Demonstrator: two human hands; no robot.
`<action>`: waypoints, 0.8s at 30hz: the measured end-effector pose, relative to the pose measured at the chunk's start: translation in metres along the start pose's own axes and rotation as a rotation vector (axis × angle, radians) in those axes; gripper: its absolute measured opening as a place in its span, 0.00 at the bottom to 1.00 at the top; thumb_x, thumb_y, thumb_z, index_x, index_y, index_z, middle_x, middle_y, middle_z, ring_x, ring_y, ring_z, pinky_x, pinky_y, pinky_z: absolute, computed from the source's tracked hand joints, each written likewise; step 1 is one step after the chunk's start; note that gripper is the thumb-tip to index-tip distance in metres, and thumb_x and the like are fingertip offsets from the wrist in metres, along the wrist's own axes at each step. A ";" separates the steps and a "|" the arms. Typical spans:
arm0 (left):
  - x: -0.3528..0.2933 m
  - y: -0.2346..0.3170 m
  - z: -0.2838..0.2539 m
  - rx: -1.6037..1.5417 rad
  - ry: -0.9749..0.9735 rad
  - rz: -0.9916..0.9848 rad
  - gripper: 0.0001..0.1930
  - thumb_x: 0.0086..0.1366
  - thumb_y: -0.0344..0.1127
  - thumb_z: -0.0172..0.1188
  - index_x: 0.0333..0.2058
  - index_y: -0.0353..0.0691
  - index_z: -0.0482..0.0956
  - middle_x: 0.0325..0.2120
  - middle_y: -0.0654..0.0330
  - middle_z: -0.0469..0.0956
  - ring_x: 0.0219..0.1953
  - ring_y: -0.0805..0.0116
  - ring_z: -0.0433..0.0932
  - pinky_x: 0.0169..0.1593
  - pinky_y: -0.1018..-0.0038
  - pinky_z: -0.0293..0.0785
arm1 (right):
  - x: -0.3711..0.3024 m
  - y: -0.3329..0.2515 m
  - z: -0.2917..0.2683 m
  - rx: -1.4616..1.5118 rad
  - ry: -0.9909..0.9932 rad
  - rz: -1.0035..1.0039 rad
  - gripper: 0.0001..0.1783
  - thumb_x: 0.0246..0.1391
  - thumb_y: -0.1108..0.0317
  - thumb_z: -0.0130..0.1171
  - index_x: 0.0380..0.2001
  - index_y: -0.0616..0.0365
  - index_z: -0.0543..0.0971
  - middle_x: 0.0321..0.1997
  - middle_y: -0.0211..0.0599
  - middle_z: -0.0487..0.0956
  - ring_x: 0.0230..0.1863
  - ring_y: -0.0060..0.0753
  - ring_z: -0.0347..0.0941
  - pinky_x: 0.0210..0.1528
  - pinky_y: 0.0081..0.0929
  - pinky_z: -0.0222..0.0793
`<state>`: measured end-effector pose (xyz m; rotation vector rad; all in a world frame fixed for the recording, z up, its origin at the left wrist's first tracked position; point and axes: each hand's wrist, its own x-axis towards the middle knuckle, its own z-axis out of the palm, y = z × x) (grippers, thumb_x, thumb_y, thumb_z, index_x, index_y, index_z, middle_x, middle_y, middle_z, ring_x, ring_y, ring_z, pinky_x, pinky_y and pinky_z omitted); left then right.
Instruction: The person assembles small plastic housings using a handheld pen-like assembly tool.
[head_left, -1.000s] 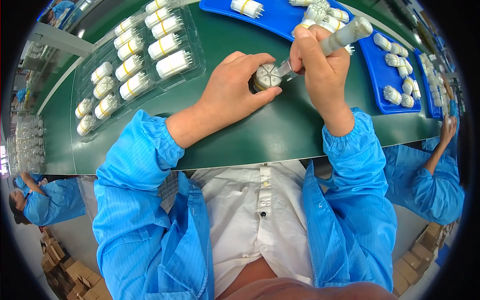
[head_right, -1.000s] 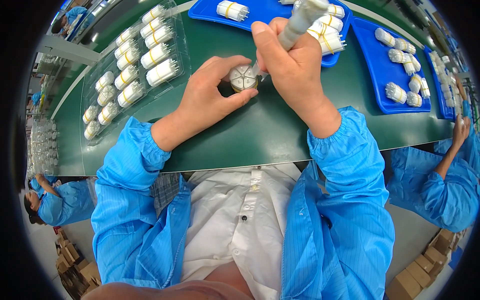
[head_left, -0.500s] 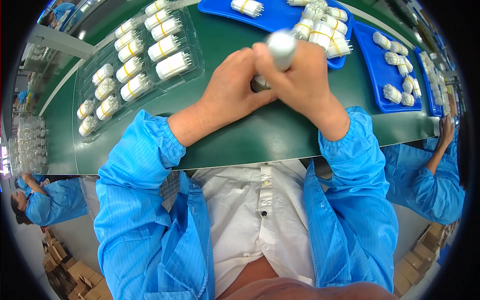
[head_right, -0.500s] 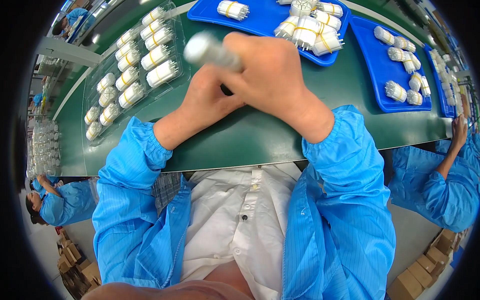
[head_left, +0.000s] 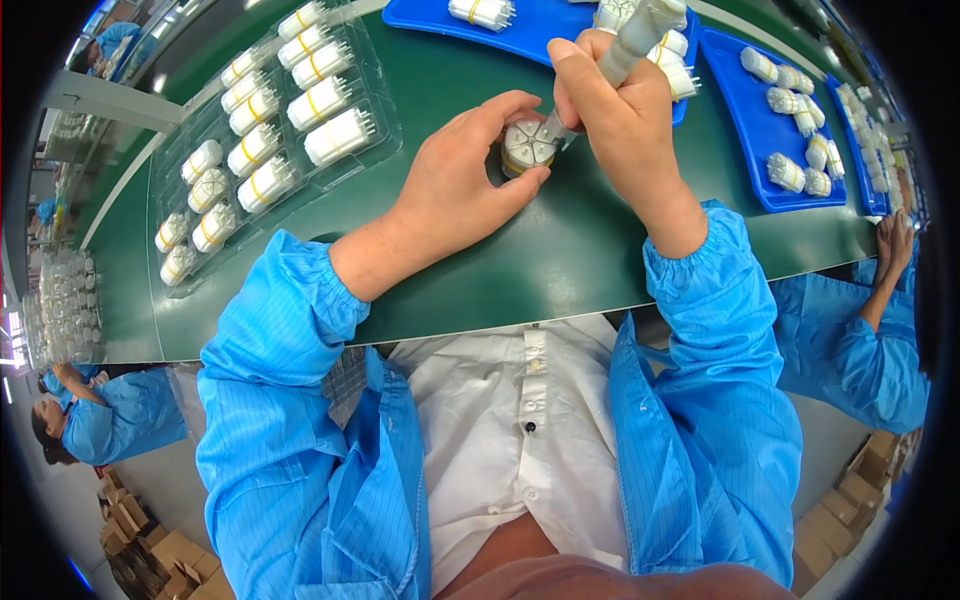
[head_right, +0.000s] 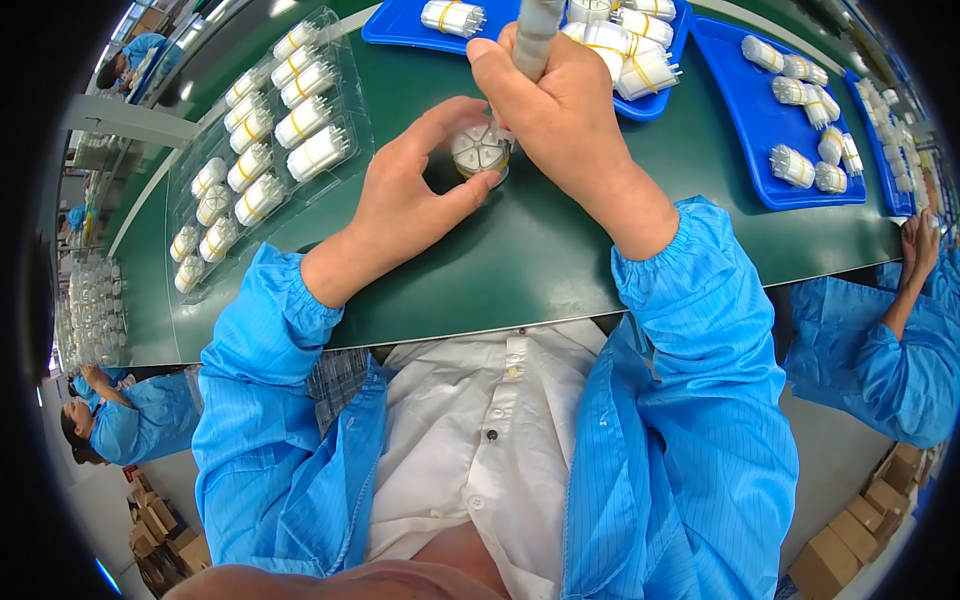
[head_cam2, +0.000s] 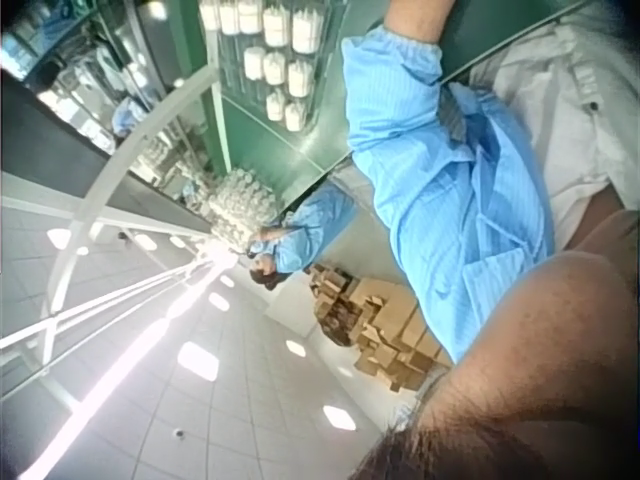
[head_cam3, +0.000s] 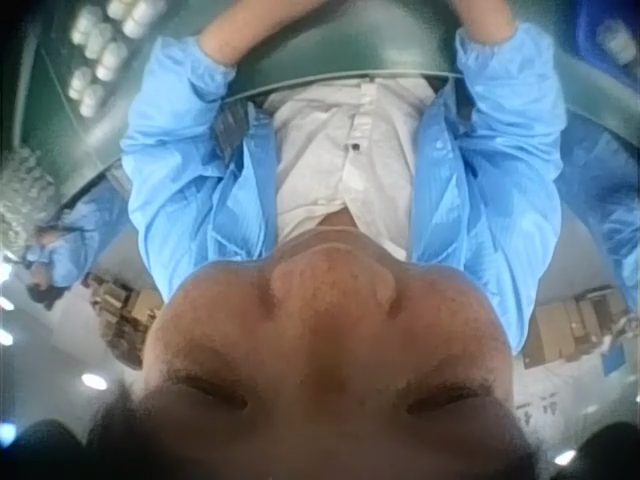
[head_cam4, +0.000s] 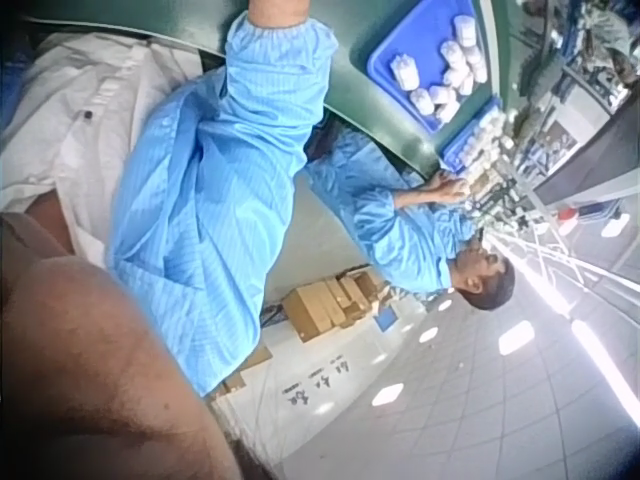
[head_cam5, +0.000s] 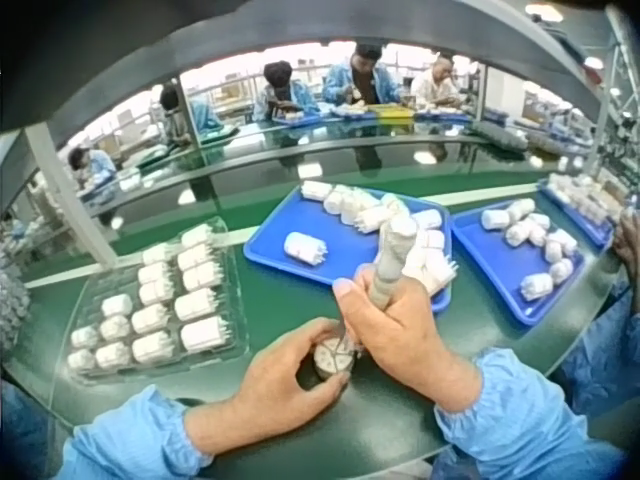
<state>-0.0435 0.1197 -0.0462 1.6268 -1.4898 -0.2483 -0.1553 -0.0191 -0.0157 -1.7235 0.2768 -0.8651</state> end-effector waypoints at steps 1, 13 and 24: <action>0.000 0.001 0.001 -0.002 -0.001 -0.001 0.28 0.54 0.35 0.69 0.53 0.38 0.71 0.44 0.53 0.79 0.47 0.54 0.78 0.50 0.65 0.75 | -0.001 0.002 0.001 -0.047 0.009 0.000 0.18 0.60 0.60 0.59 0.20 0.56 0.71 0.15 0.24 0.69 0.19 0.17 0.65 0.22 0.24 0.59; -0.001 0.005 0.001 -0.003 0.066 0.018 0.27 0.51 0.32 0.71 0.50 0.39 0.72 0.39 0.56 0.78 0.41 0.60 0.78 0.45 0.71 0.76 | -0.004 -0.004 -0.004 0.056 0.102 -0.006 0.21 0.64 0.60 0.53 0.16 0.53 0.69 0.15 0.23 0.68 0.19 0.13 0.58 0.22 0.18 0.52; 0.002 -0.002 -0.002 -0.003 -0.014 0.065 0.31 0.53 0.32 0.66 0.56 0.36 0.65 0.48 0.57 0.80 0.50 0.54 0.77 0.53 0.65 0.74 | -0.002 -0.001 -0.002 -0.097 0.012 -0.043 0.21 0.64 0.61 0.54 0.16 0.53 0.69 0.16 0.22 0.68 0.20 0.12 0.59 0.23 0.18 0.52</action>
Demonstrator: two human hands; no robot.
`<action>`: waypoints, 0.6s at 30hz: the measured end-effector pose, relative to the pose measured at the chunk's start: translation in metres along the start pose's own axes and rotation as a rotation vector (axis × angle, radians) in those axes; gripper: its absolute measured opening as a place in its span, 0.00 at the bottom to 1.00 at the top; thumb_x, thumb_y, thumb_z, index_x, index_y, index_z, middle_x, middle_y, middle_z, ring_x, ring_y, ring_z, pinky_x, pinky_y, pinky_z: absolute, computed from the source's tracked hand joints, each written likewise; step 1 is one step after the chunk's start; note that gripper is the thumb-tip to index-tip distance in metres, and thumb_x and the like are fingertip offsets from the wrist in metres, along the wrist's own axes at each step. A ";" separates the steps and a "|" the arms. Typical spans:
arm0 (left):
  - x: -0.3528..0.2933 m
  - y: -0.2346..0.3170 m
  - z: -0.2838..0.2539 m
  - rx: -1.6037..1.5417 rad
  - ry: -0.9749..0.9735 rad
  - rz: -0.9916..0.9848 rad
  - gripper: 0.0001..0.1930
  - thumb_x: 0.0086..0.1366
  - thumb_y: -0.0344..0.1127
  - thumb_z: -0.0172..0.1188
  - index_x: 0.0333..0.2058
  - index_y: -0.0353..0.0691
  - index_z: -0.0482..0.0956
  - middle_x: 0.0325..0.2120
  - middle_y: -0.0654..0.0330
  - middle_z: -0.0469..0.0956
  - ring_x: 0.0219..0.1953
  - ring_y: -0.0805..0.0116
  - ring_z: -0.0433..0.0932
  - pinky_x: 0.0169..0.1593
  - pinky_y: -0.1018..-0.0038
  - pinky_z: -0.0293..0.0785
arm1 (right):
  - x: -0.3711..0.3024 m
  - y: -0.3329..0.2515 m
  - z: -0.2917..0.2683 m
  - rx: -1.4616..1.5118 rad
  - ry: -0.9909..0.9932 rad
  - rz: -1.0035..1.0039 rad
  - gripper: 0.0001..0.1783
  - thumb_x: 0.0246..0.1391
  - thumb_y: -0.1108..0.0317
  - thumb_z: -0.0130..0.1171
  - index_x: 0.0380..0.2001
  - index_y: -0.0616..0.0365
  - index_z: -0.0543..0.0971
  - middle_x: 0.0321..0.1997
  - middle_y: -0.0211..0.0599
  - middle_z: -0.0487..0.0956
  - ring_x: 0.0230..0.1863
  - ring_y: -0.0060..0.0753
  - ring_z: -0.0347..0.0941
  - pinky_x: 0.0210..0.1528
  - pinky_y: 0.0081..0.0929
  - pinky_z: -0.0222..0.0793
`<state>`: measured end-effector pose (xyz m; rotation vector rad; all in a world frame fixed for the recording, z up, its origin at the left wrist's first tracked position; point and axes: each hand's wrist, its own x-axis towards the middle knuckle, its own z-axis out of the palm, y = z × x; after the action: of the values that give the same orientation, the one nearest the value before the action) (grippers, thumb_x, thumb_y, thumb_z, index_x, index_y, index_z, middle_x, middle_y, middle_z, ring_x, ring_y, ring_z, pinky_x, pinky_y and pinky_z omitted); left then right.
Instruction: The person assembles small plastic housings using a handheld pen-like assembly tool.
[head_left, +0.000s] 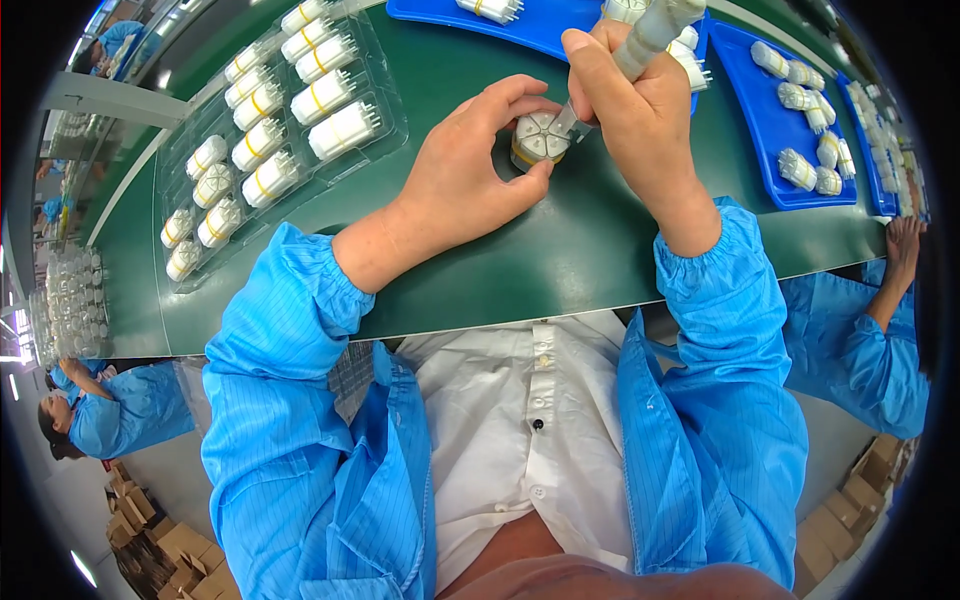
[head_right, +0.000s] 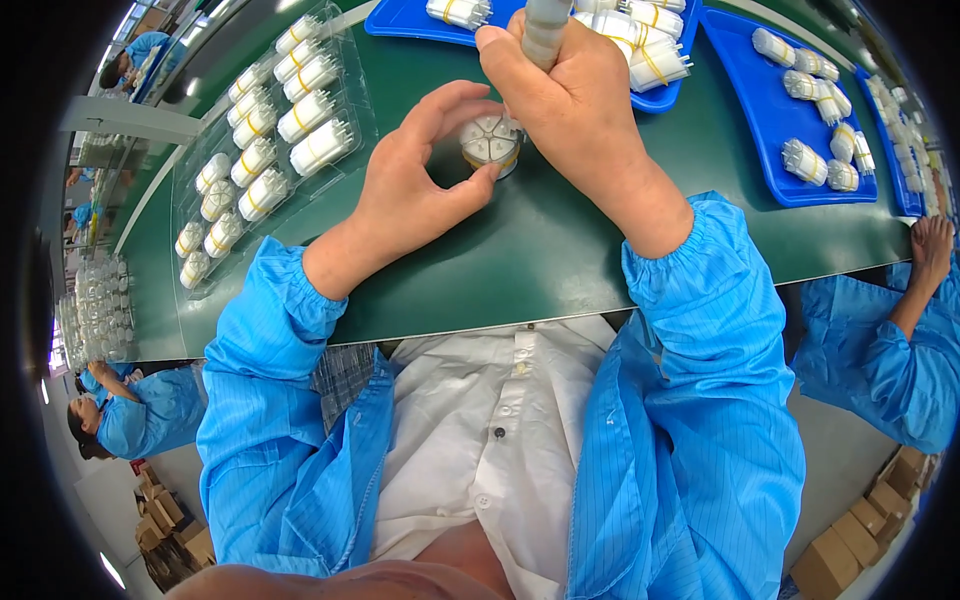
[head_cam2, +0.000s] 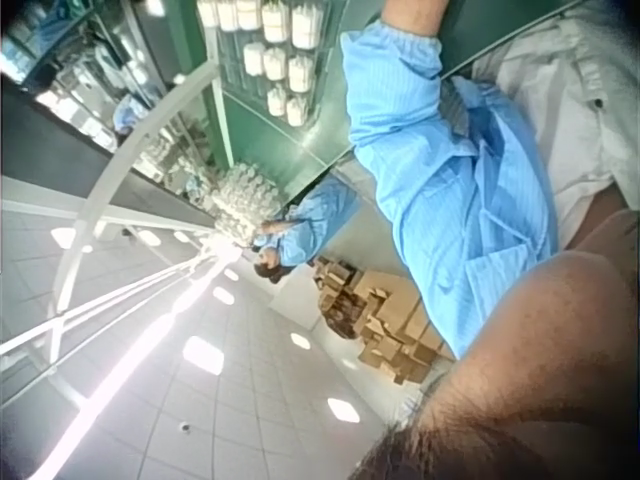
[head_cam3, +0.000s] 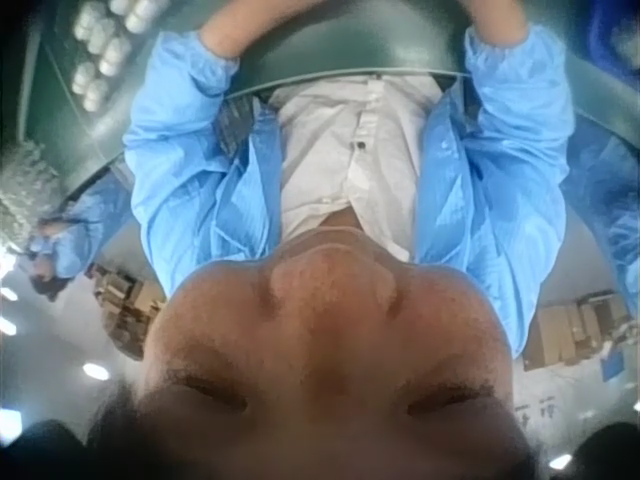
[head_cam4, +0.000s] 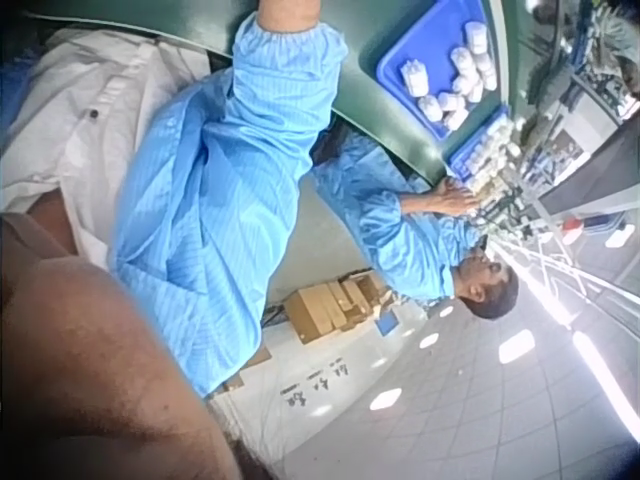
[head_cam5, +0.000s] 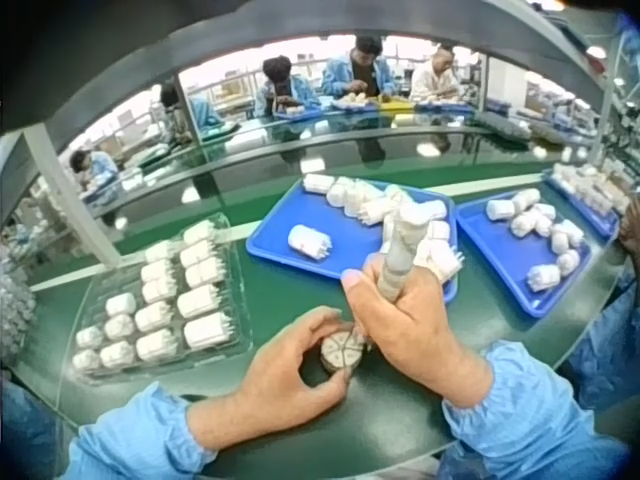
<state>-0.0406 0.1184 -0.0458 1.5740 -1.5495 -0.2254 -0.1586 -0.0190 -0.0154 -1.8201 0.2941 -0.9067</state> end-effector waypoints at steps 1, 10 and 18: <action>0.000 0.000 0.000 -0.003 0.003 -0.003 0.31 0.53 0.31 0.66 0.55 0.36 0.65 0.48 0.56 0.80 0.50 0.54 0.77 0.53 0.65 0.74 | 0.000 0.000 0.001 0.001 -0.001 -0.001 0.21 0.64 0.61 0.54 0.16 0.53 0.69 0.16 0.22 0.68 0.20 0.12 0.59 0.23 0.18 0.52; 0.002 -0.003 0.004 0.147 0.061 0.023 0.31 0.48 0.41 0.75 0.48 0.38 0.72 0.34 0.56 0.73 0.37 0.55 0.75 0.43 0.64 0.74 | -0.004 0.007 0.004 -0.120 -0.035 -0.091 0.16 0.58 0.58 0.60 0.23 0.58 0.75 0.16 0.31 0.70 0.19 0.23 0.66 0.22 0.29 0.62; -0.001 0.006 0.004 -0.042 0.050 -0.083 0.28 0.53 0.33 0.69 0.51 0.36 0.69 0.43 0.53 0.79 0.44 0.59 0.80 0.47 0.69 0.77 | 0.001 -0.004 -0.004 0.108 0.120 0.020 0.20 0.63 0.61 0.52 0.17 0.53 0.68 0.17 0.24 0.69 0.21 0.14 0.60 0.23 0.19 0.53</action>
<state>-0.0478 0.1184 -0.0445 1.6006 -1.4338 -0.2614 -0.1617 -0.0206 -0.0112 -1.6637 0.3319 -1.0011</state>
